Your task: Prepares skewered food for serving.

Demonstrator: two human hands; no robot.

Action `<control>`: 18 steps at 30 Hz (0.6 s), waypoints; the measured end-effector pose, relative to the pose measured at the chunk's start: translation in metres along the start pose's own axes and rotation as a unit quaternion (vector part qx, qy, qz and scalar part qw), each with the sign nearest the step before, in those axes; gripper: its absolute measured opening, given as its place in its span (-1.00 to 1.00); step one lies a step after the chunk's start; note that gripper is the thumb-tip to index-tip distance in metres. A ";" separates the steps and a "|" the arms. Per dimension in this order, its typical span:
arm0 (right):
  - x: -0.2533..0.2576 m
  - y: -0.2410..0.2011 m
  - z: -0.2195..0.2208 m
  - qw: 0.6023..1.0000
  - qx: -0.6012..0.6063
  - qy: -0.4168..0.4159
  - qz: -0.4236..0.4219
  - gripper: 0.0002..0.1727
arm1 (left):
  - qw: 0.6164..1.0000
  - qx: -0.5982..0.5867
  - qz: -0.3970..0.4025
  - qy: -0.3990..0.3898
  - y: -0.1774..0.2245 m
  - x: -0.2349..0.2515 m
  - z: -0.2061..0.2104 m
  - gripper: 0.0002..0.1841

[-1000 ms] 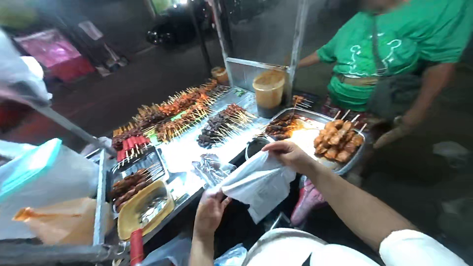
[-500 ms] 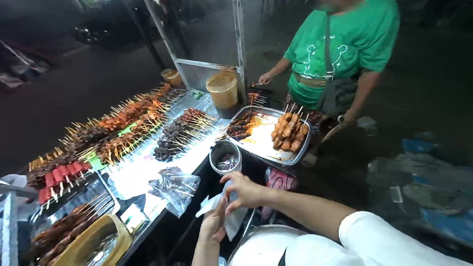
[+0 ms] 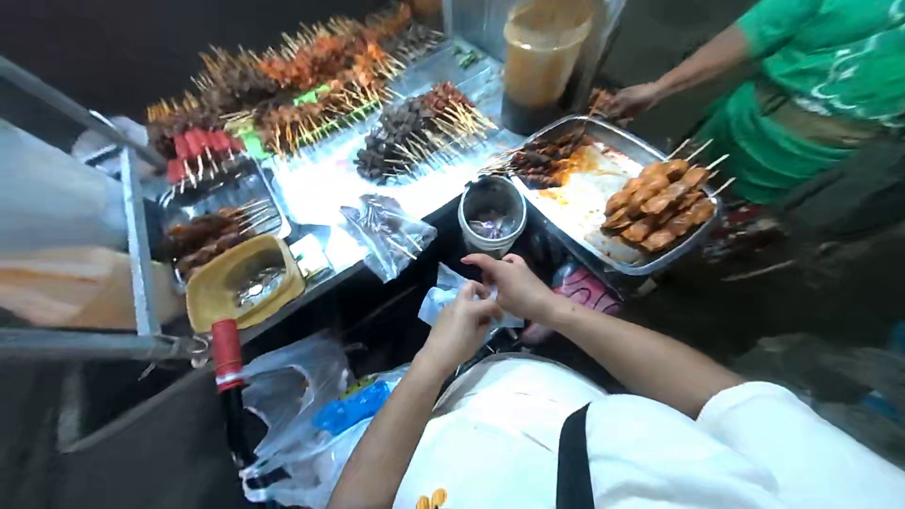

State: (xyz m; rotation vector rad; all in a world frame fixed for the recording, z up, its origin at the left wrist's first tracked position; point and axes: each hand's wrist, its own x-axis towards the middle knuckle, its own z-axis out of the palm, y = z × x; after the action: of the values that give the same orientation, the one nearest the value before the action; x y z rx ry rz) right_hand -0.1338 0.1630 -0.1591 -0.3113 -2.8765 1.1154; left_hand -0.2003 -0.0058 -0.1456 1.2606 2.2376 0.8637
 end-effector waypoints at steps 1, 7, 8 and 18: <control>0.005 0.010 -0.002 0.999 -0.027 -0.004 0.021 -0.40 | 0.994 0.076 -0.078 -0.005 -0.005 -0.006 -0.007 -0.63; 0.063 0.031 -0.048 0.990 -0.051 -0.031 0.124 0.08 | 0.919 0.178 -0.337 -0.105 -0.075 -0.050 -0.021 -0.26; 0.080 0.006 -0.049 0.993 -0.058 0.022 0.098 0.13 | 0.919 0.167 -0.335 -0.123 -0.074 -0.052 -0.013 -0.25; 0.178 -0.130 0.134 0.973 -0.219 -0.029 -0.072 0.28 | 0.940 -0.027 -0.330 -0.083 -0.116 -0.074 0.009 -0.28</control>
State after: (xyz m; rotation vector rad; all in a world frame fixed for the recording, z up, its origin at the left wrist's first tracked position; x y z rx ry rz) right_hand -0.3454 0.0166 -0.1773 -0.0775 -3.1129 0.4658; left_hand -0.2272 -0.1131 -0.2286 0.4603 2.2487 0.5260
